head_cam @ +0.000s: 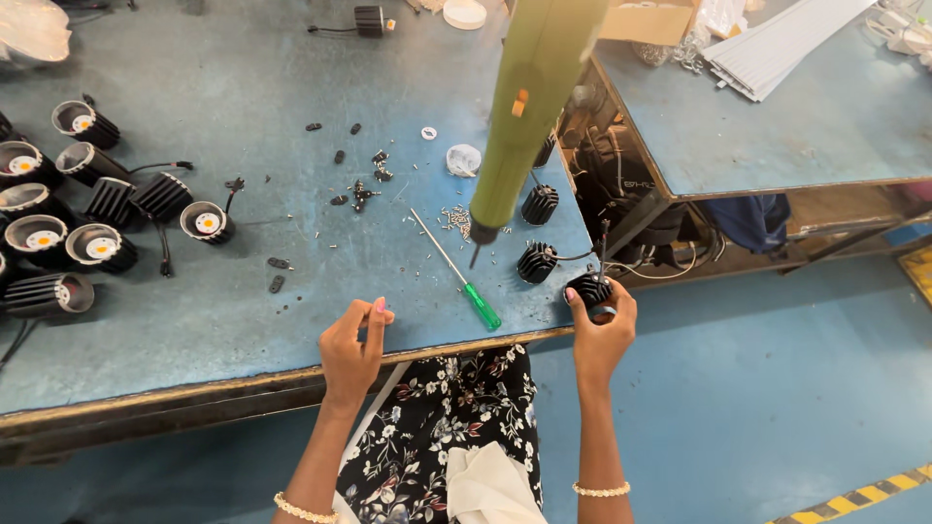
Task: The person assembles industrial LED light fixtures by inserting small components into the heat sinks and using a power screwdriver to secure them.
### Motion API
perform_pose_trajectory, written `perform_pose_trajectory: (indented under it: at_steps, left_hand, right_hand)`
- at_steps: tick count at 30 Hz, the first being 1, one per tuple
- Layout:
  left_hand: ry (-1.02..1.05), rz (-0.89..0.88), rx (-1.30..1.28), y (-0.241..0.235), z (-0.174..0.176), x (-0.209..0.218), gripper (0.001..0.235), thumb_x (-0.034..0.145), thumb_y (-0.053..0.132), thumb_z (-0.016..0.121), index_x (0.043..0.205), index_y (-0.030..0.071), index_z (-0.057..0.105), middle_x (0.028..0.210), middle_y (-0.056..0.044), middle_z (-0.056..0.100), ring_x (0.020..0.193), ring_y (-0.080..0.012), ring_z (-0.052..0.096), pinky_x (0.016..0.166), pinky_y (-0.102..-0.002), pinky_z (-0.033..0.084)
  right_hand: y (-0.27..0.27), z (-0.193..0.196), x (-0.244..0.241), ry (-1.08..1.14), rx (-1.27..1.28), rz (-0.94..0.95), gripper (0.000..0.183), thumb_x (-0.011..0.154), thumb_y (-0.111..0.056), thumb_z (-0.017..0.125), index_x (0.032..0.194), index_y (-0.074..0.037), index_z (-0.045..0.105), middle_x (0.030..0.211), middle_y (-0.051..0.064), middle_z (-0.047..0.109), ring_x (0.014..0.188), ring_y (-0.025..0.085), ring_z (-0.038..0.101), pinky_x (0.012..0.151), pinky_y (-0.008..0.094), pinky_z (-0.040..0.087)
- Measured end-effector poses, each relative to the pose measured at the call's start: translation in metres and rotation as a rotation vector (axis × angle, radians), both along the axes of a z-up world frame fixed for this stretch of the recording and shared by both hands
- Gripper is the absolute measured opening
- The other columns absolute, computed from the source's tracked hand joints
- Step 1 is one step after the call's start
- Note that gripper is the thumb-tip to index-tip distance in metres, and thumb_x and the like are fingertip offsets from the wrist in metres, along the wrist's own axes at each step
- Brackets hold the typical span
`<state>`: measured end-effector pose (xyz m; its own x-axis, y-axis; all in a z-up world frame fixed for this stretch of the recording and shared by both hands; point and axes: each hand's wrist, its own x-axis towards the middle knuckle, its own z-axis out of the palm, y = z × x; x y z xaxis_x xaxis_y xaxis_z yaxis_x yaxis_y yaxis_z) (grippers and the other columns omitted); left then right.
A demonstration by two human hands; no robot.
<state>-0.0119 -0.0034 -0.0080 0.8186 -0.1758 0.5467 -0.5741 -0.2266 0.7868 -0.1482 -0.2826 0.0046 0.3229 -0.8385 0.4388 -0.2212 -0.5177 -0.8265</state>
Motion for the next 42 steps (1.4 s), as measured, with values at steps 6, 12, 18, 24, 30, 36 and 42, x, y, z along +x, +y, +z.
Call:
perform_pose_trajectory:
  at_steps: [6,12,18,24,30,36,42]
  left_hand:
    - [0.018,0.010,-0.019,-0.003,0.000,-0.001,0.025,0.102,0.016,0.063,0.082,0.001,0.063,0.078,-0.007,0.076,0.072,-0.0177,0.076,0.065,-0.029,0.056]
    - [0.002,0.038,0.001,-0.003,0.001,-0.001,0.024,0.101,0.016,0.064,0.082,0.002,0.064,0.077,-0.007,0.076,0.071,-0.0176,0.076,0.064,-0.029,0.055]
    - [0.002,0.014,-0.018,-0.002,0.004,0.000,0.024,0.101,0.017,0.065,0.082,0.002,0.064,0.076,-0.006,0.076,0.070,-0.0181,0.076,0.063,-0.029,0.056]
    - [0.030,-0.006,-0.025,0.000,0.006,-0.001,0.024,0.099,0.018,0.065,0.080,0.003,0.063,0.075,-0.007,0.075,0.069,-0.0197,0.076,0.062,-0.031,0.055]
    - [0.046,-0.026,-0.043,0.002,0.009,-0.002,0.025,0.099,0.019,0.065,0.080,0.003,0.063,0.075,-0.007,0.075,0.070,-0.0205,0.076,0.062,-0.031,0.055]
    - [0.059,-0.160,-0.079,0.012,0.025,-0.004,0.013,0.096,0.016,0.068,0.102,0.005,0.071,0.099,-0.010,0.076,0.094,-0.0253,0.074,0.084,-0.034,0.056]
    - [0.070,-0.517,-0.052,0.027,0.038,0.007,0.065,0.088,0.018,0.076,0.144,0.002,0.049,0.140,-0.019,0.060,0.134,-0.0374,0.054,0.110,-0.041,0.040]
  right_hand:
    - [-0.004,0.015,0.000,0.020,-0.193,0.106,0.059,0.081,-0.029,0.087,0.127,-0.001,0.062,0.114,0.010,0.064,0.104,0.023,0.061,0.083,0.037,0.049]
    - [0.031,0.020,0.005,0.031,-0.308,0.141,0.046,0.092,-0.021,0.081,0.128,-0.002,0.060,0.123,0.013,0.063,0.111,0.027,0.061,0.095,0.038,0.050]
    - [0.051,0.024,0.044,0.038,-0.186,0.211,0.064,0.092,-0.020,0.076,0.141,0.007,0.046,0.129,0.023,0.054,0.116,0.033,0.057,0.098,0.041,0.051]
    - [0.052,0.027,0.062,0.193,-0.193,0.098,0.056,0.090,-0.017,0.078,0.134,0.003,0.051,0.121,0.021,0.058,0.111,0.036,0.057,0.094,0.045,0.049]
    - [0.043,0.039,0.071,0.071,-0.163,0.171,0.041,0.083,-0.008,0.080,0.119,0.001,0.062,0.116,0.015,0.064,0.099,0.025,0.068,0.081,0.034,0.060]
    - [0.065,0.073,0.058,0.080,0.098,0.593,0.039,0.080,-0.005,0.081,0.116,-0.001,0.066,0.116,0.010,0.071,0.110,0.017,0.069,0.086,0.032,0.062]
    - [0.114,0.082,0.073,0.254,0.200,1.108,0.040,0.082,-0.004,0.079,0.120,-0.001,0.066,0.123,0.008,0.069,0.105,0.017,0.068,0.095,0.032,0.061]
